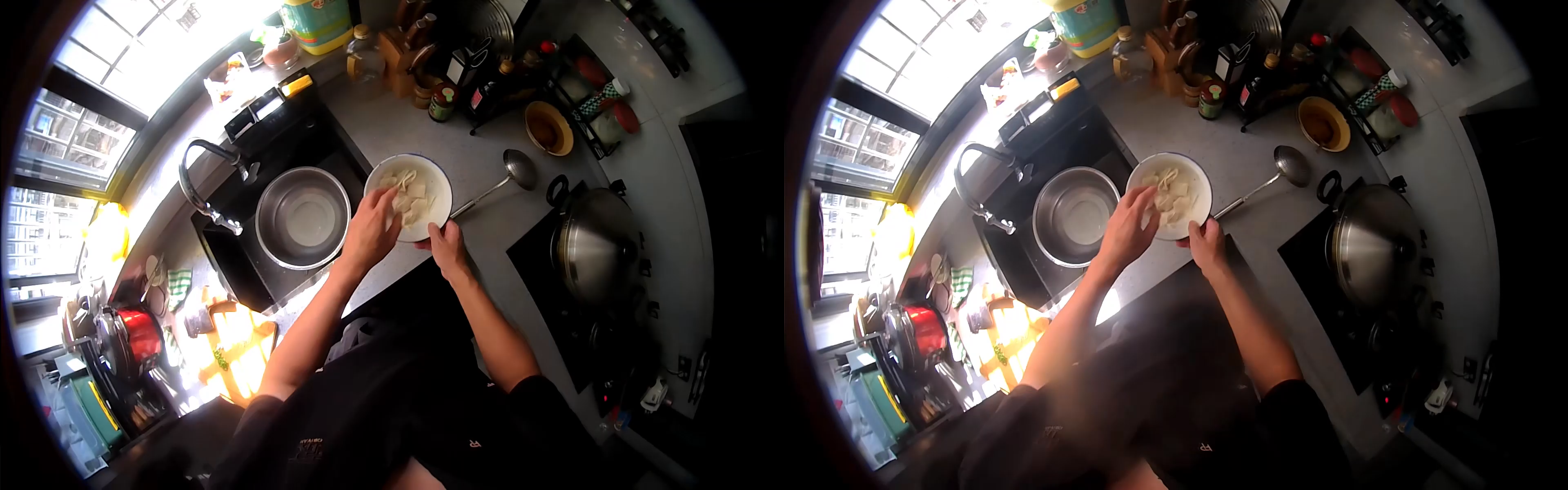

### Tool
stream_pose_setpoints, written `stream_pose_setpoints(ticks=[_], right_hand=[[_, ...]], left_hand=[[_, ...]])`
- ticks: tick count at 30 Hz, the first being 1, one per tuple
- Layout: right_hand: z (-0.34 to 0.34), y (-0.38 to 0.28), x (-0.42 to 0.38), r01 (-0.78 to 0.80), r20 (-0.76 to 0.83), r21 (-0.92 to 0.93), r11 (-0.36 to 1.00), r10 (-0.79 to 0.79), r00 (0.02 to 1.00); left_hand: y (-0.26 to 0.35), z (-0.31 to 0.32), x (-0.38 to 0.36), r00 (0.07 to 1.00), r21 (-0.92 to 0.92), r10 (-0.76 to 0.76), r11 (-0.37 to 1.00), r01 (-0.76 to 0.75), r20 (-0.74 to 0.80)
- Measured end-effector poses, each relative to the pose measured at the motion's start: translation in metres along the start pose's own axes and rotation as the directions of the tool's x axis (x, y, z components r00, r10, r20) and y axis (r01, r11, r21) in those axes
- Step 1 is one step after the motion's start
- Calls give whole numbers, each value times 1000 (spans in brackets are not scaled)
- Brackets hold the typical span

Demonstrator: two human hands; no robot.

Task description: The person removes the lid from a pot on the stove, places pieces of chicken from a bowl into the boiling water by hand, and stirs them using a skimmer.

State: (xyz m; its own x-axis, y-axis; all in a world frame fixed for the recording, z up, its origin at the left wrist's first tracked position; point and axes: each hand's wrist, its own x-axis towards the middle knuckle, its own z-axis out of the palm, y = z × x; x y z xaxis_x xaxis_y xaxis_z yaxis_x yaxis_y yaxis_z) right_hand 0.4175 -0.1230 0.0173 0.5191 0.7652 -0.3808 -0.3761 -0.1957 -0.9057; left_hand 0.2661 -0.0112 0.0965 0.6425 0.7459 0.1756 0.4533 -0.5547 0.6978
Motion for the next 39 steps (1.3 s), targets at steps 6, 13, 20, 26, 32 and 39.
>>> stream_pose_setpoints(ticks=[6,13,20,26,32,39], right_hand=[[13,6,-42,119,75,-173,978,-107,991],[20,2,-49,155,50,-212,965,-148,988],[17,7,-48,87,5,-93,992,-87,996],[25,-2,-56,50,21,-192,980,-47,999],[31,-9,-60,85,8,-295,952,-86,996],[30,1,-54,126,14,-230,965,-126,992]], left_hand=[[-3,21,3,987,350,147,930,-114,-67],[-10,18,-4,981,239,128,958,-161,149],[-16,-4,-10,951,148,275,944,-295,140],[-6,-5,-16,963,236,83,961,-146,258],[-14,5,-17,961,205,50,973,-109,273],[-20,11,-19,968,148,34,986,-73,247]])
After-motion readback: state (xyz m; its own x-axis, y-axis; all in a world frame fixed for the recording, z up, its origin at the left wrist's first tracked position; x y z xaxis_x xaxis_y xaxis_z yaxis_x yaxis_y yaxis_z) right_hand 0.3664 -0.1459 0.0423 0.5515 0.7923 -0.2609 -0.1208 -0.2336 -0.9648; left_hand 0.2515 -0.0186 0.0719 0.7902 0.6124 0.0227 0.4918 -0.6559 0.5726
